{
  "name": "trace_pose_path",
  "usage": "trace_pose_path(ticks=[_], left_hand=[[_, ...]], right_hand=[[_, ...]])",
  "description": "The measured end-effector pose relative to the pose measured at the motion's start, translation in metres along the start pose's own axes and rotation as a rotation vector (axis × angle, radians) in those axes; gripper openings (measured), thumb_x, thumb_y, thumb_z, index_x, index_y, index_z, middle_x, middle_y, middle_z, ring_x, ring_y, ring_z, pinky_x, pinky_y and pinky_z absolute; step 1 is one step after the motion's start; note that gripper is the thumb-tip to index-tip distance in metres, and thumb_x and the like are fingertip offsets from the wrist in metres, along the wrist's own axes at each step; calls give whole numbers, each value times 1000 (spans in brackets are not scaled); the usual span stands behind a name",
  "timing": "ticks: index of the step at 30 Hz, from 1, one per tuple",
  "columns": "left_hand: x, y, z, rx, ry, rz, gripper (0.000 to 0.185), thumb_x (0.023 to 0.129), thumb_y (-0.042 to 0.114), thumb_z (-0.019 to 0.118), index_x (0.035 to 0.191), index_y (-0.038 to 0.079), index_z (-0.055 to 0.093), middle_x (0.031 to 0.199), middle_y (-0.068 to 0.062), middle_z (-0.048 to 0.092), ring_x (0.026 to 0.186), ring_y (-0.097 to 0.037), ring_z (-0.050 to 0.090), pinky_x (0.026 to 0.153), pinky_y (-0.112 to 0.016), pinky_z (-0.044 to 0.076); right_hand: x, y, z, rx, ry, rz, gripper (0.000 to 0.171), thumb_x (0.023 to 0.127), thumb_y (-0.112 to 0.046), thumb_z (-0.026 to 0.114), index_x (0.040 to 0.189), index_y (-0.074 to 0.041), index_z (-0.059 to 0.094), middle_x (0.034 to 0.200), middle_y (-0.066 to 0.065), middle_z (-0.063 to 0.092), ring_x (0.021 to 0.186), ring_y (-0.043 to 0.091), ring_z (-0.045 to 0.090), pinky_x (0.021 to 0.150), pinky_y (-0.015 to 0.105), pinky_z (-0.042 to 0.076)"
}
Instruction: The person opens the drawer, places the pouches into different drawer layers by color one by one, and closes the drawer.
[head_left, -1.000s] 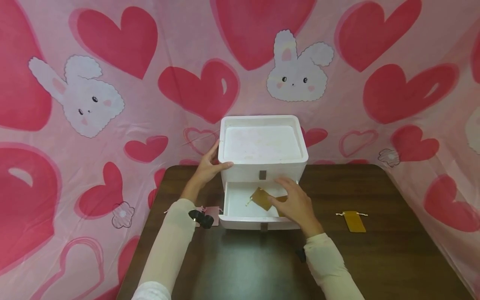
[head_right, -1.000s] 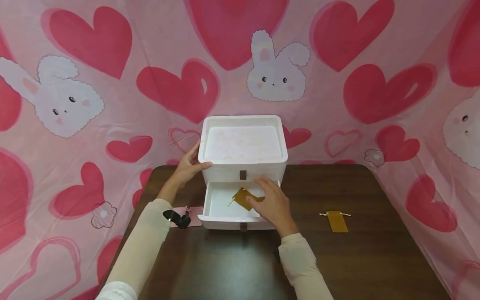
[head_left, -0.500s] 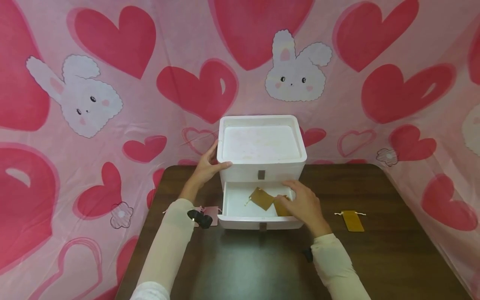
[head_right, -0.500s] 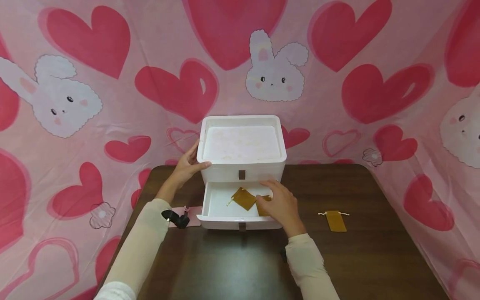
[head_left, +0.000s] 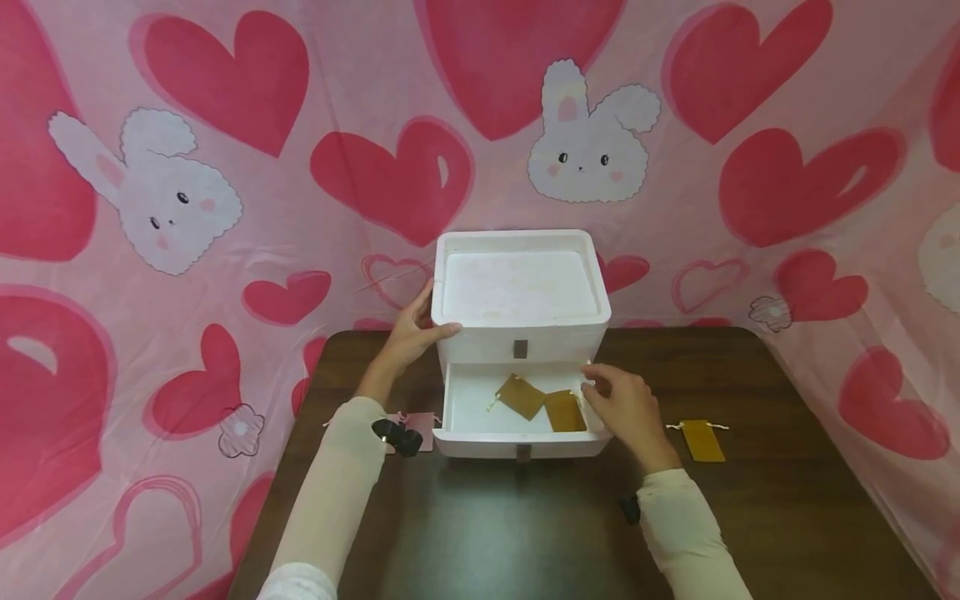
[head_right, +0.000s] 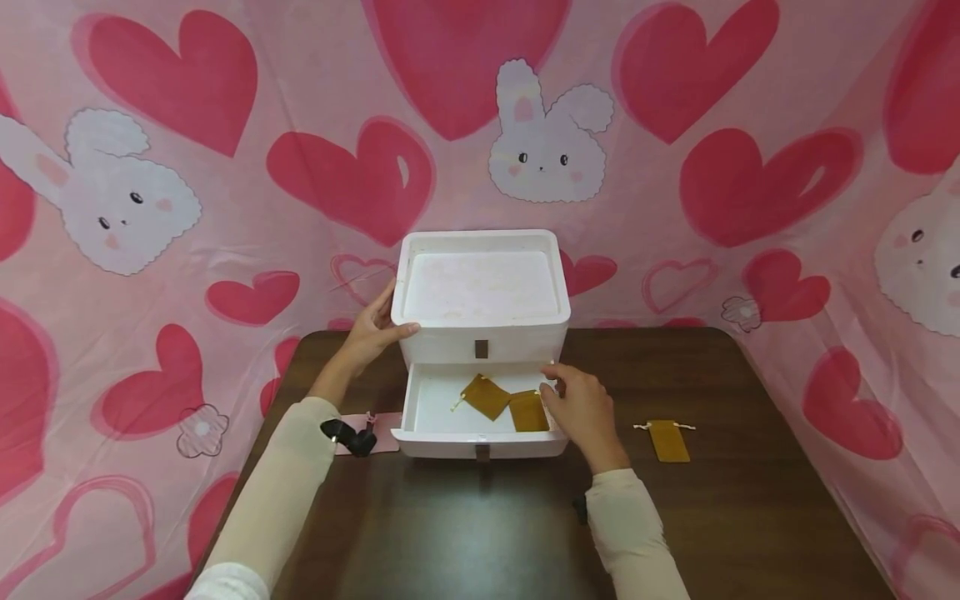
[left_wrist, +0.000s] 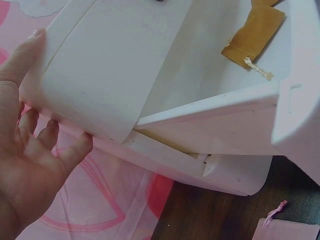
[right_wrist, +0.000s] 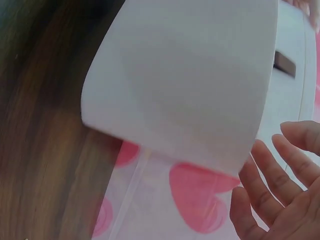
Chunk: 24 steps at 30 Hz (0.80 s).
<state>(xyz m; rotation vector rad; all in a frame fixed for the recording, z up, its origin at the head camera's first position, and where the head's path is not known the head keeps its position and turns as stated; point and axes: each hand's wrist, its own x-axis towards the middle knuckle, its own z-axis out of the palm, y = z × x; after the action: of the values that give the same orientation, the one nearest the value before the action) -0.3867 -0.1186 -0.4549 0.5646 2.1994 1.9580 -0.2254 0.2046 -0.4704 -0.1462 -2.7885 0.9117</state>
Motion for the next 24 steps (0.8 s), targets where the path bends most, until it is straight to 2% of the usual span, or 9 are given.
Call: trace_pose_path(ticks=[6, 16, 19, 24], left_hand=[[1, -1, -2, -13, 1, 4, 98, 89, 4, 75, 164, 27, 17, 172, 2, 21, 158, -25, 26, 128, -50, 27], [0, 2, -3, -11, -8, -3, 97, 89, 5, 75, 164, 27, 17, 172, 2, 20, 157, -26, 28, 127, -52, 29], [0, 3, -2, -11, -9, -3, 98, 89, 5, 75, 164, 27, 17, 172, 0, 21, 157, -26, 27, 127, -53, 28], [0, 1, 0, -26, -10, -1, 98, 89, 4, 75, 164, 25, 17, 172, -1, 22, 157, -27, 27, 127, -53, 28]], right_hand=[[-1, 18, -11, 0, 17, 35, 32, 98, -23, 65, 127, -10, 69, 122, 18, 74, 104, 39, 70, 89, 60, 56], [-8, 45, -21, -50, 94, 2, 29, 96, -19, 66, 121, -7, 71, 116, 22, 74, 99, 42, 70, 82, 58, 56], [-10, 52, -25, -61, 111, 3, 28, 95, -19, 67, 120, -6, 72, 113, 22, 75, 97, 42, 71, 77, 55, 56], [-15, 63, -30, -84, 122, 9, 28, 93, -20, 68, 118, -8, 73, 108, 21, 76, 87, 40, 71, 58, 40, 48]])
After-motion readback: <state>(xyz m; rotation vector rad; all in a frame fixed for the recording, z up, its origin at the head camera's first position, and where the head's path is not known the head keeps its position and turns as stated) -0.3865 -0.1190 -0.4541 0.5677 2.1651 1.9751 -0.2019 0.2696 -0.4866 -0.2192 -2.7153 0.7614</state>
